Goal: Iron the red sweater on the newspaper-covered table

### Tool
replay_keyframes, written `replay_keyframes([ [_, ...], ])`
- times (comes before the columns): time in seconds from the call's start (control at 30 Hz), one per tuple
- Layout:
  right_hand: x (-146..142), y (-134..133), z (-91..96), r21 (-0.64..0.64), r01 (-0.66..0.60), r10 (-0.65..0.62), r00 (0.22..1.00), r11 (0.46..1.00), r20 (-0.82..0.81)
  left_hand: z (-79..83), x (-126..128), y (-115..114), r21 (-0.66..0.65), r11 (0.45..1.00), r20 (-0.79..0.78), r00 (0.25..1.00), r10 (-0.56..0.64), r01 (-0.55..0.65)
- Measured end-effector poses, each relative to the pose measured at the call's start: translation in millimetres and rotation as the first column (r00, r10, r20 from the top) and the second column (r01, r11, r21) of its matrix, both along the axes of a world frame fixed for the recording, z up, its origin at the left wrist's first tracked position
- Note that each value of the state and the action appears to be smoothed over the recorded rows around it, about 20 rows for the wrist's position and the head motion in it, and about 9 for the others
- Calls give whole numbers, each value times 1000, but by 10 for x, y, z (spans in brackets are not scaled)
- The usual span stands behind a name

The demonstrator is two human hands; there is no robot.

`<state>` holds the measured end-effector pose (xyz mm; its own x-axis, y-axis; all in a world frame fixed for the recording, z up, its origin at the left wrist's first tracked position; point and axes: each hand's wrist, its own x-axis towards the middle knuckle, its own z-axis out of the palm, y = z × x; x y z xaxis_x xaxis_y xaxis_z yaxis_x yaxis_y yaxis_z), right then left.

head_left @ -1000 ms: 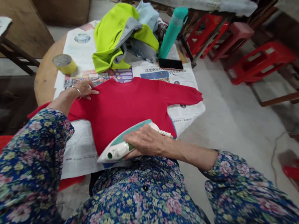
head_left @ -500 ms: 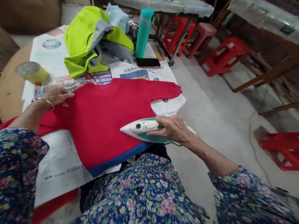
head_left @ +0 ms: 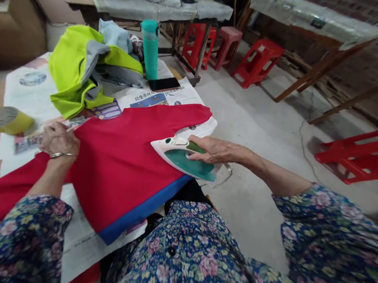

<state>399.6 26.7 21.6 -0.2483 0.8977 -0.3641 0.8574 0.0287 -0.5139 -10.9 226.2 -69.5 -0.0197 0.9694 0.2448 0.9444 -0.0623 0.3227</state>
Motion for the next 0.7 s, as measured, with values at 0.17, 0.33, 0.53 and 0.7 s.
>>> replay_keyframes([
  [0.17,18,22,-47,-192,74,-120,963,979,-242,-160,846,-431,-3,952,3,952,-306,306],
  [0.33,-213,-113,-117,-153,316,-350,879,936,-325,-476,1472,-713,-127,836,-16,841,-541,535],
  [0.53,-340,-164,-161,-29,469,-452,829,882,-331,-587,1424,-746,-109,805,-142,792,-593,583],
  [0.7,-117,-169,-171,81,598,-555,780,797,-289,-532,1392,-799,-117,775,-181,754,-631,621],
])
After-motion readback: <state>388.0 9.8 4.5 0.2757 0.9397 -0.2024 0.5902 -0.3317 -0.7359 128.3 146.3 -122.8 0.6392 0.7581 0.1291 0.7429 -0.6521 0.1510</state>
